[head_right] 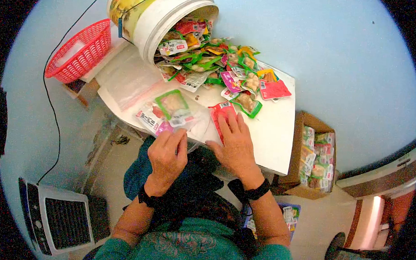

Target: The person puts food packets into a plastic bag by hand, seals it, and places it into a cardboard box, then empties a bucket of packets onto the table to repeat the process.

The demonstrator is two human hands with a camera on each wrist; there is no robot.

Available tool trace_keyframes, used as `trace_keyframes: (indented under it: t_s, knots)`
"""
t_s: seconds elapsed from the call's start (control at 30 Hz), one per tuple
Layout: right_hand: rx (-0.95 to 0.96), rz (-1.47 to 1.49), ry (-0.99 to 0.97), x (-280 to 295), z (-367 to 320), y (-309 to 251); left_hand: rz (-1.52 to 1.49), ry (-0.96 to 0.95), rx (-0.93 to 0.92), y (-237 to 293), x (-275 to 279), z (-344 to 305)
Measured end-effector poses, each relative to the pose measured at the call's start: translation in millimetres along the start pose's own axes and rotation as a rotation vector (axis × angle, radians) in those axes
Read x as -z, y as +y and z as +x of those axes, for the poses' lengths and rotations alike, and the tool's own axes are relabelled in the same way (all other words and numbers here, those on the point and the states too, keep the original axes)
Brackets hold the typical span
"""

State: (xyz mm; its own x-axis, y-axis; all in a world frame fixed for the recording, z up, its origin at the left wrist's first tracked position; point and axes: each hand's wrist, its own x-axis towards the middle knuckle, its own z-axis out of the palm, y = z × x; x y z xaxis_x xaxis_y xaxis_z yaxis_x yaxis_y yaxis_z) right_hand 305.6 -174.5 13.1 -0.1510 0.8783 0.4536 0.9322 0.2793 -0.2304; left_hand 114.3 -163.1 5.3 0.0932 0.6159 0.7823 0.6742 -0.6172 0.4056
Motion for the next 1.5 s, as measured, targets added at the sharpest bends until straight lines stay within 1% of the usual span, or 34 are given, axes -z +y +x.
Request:
trace_keyframes:
  t_s: [0.1,0.2,0.3,0.4,0.5,0.53,0.6,0.7,0.73,0.8,0.83,0.93,0.97,1.07,1.1,1.2,1.27,1.33,1.37,1.5]
  knots:
    - [0.034,-0.063,-0.161,6.8,-12.0,5.8,-0.006,0.006,-0.005,0.8,-0.5,1.8]
    - [0.055,-0.089,-0.213,13.6,-23.3,8.4,-0.007,0.001,-0.004,0.1,1.6,1.0]
    - [0.151,-0.208,-0.156,11.9,-35.8,17.4,0.012,-0.01,0.0,0.2,1.2,0.1]
    - [0.109,0.077,-0.009,19.4,-46.0,23.5,0.027,0.021,-0.032,-2.9,-2.7,-0.6]
    - [-0.496,0.807,0.046,34.8,-51.8,33.5,0.021,0.04,-0.049,-4.5,-4.7,-0.5]
    - [-0.611,0.982,0.105,43.4,-48.6,31.8,0.018,0.041,-0.049,-4.1,-5.0,-0.6]
    - [-0.744,1.338,0.197,47.3,-47.3,32.0,0.018,0.036,-0.051,-3.2,-6.0,-0.5]
    - [-0.826,1.543,0.188,47.2,-50.0,32.1,0.014,0.019,-0.039,-0.4,-5.1,0.8]
    - [-0.84,1.535,0.169,46.5,-51.2,31.5,0.017,0.015,-0.03,0.5,-4.2,1.0]
    - [-0.861,1.519,0.114,45.3,-52.6,28.8,-0.018,0.019,0.006,1.8,-4.3,1.2]
    - [-0.874,1.559,0.074,46.5,-52.5,25.4,-0.035,0.023,0.025,2.4,-4.4,1.2]
    - [-0.837,1.697,0.013,47.1,-49.1,8.6,-0.014,0.012,0.029,5.6,-3.8,1.2]
    - [-0.865,1.737,-0.037,44.2,-49.6,8.6,-0.018,0.01,0.034,7.5,-1.8,2.6]
    - [-0.816,1.894,-0.101,37.2,-42.4,-2.9,-0.008,-0.022,0.046,8.3,1.6,2.7]
    - [-0.823,1.94,-0.093,33.7,-39.6,-4.9,-0.015,-0.015,0.046,7.7,1.5,2.2]
    - [-0.764,2.017,-0.138,19.4,-33.2,-10.0,-0.027,-0.011,0.042,5.1,2.1,1.3]
    - [-0.702,2.081,-0.131,14.7,-23.5,-22.4,-0.022,-0.032,0.036,4.8,3.9,1.8]
    - [-0.649,2.131,-0.133,4.9,-15.2,-29.2,-0.031,-0.015,0.031,4.3,2.7,1.3]
    - [-0.571,2.19,-0.175,-1.4,-9.0,-31.2,-0.036,-0.009,0.027,4.2,2.3,1.4]
    - [-0.55,2.184,-0.207,-13.2,15.8,-44.8,-0.048,0.03,0.026,1.7,4.8,3.2]
